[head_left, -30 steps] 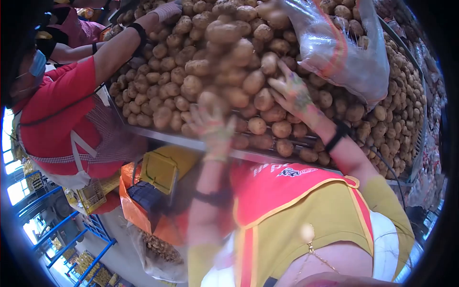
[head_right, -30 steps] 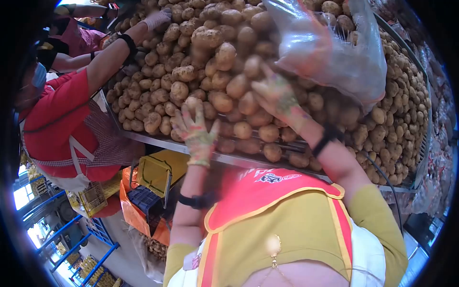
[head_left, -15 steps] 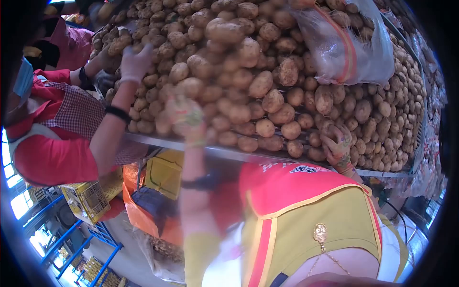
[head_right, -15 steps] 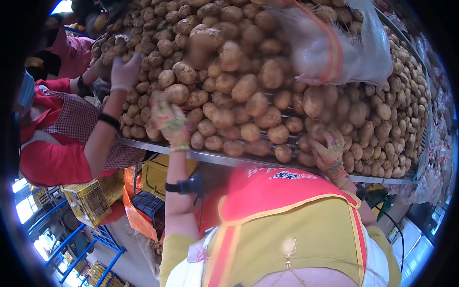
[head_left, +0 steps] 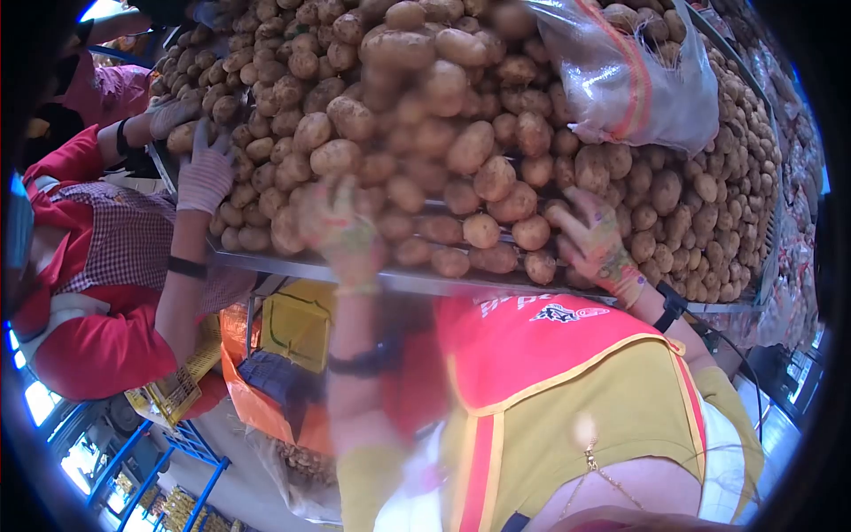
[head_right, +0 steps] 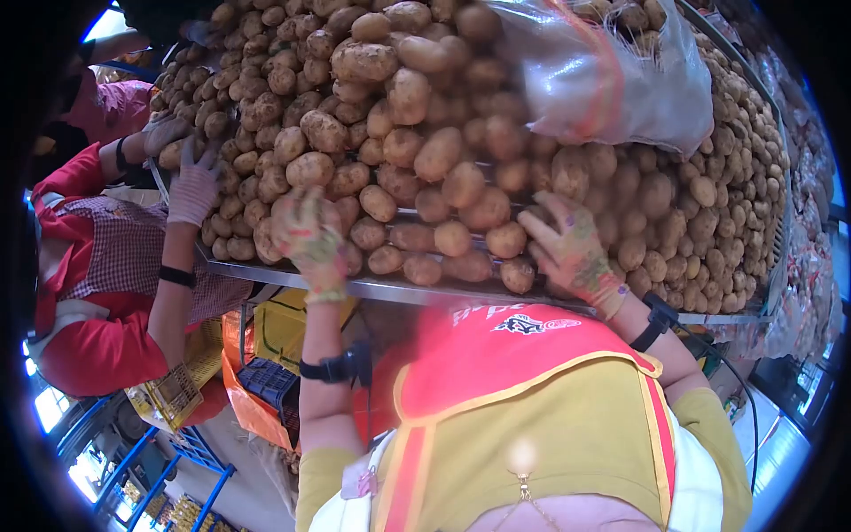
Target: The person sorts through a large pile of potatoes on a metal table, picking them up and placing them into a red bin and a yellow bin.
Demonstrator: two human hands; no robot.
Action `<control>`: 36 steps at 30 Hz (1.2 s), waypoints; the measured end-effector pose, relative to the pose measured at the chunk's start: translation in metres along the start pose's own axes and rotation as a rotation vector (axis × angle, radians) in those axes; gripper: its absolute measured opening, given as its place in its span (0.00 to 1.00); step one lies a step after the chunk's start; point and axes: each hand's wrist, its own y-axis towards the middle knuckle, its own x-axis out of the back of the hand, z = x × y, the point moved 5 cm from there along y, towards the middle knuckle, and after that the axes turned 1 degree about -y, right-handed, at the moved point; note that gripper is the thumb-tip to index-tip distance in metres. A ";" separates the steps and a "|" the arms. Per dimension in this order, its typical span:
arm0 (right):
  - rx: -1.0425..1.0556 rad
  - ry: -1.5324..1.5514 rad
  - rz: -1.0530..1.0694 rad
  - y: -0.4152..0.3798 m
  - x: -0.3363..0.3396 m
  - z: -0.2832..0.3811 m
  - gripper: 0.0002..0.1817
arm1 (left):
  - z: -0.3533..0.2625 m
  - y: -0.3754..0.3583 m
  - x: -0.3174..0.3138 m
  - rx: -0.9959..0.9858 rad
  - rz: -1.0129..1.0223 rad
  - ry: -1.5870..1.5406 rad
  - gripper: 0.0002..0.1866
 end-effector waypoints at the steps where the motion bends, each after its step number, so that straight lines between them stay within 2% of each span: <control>1: 0.049 0.008 0.058 0.008 -0.001 0.011 0.32 | -0.016 -0.016 -0.003 -0.125 0.086 0.025 0.24; 4: 0.161 -0.133 0.173 0.042 -0.024 0.031 0.36 | -0.059 -0.063 -0.022 -0.197 0.505 0.026 0.38; 7: 0.070 0.041 0.144 0.085 -0.056 0.029 0.37 | -0.040 -0.031 -0.032 -0.085 0.574 0.185 0.44; 10: 0.235 0.127 0.126 0.127 -0.068 0.040 0.32 | -0.024 0.024 -0.035 -0.056 0.327 0.210 0.41; 12: 0.296 0.067 0.044 0.152 -0.081 0.057 0.34 | -0.028 0.055 -0.036 -0.098 0.178 0.164 0.40; 16: -0.032 0.603 0.206 0.216 -0.156 0.075 0.27 | -0.082 0.108 -0.026 -0.265 0.000 0.007 0.36; 19: -0.030 0.803 0.267 0.215 -0.179 0.068 0.24 | -0.154 0.146 -0.015 -0.443 -0.026 -0.126 0.33; 21: 0.147 0.687 0.200 0.203 -0.150 0.061 0.22 | -0.170 0.158 -0.050 -0.520 0.027 -0.157 0.31; 23: 0.407 0.395 0.054 0.162 -0.063 0.053 0.21 | -0.165 0.161 -0.097 -0.555 0.162 -0.172 0.37; 25: 0.425 0.255 0.030 0.121 -0.027 0.031 0.20 | -0.154 0.156 -0.086 -0.587 0.194 -0.161 0.31; 28: 0.108 0.132 0.205 0.065 0.009 -0.012 0.21 | -0.111 0.146 -0.065 -0.577 0.138 -0.163 0.24; 30: -0.129 0.103 0.024 0.013 0.038 -0.040 0.26 | -0.087 0.161 -0.061 -0.556 0.052 -0.107 0.21; 32: -0.384 0.041 0.050 -0.044 0.047 -0.071 0.28 | -0.071 0.171 -0.051 -0.520 -0.063 0.032 0.18; 34: -0.514 -0.053 0.016 -0.101 0.042 -0.091 0.29 | -0.052 0.172 -0.044 -0.417 0.089 0.024 0.17; 36: -0.652 -0.136 -0.032 -0.136 0.033 -0.104 0.30 | -0.044 0.174 -0.055 -0.342 0.083 0.087 0.16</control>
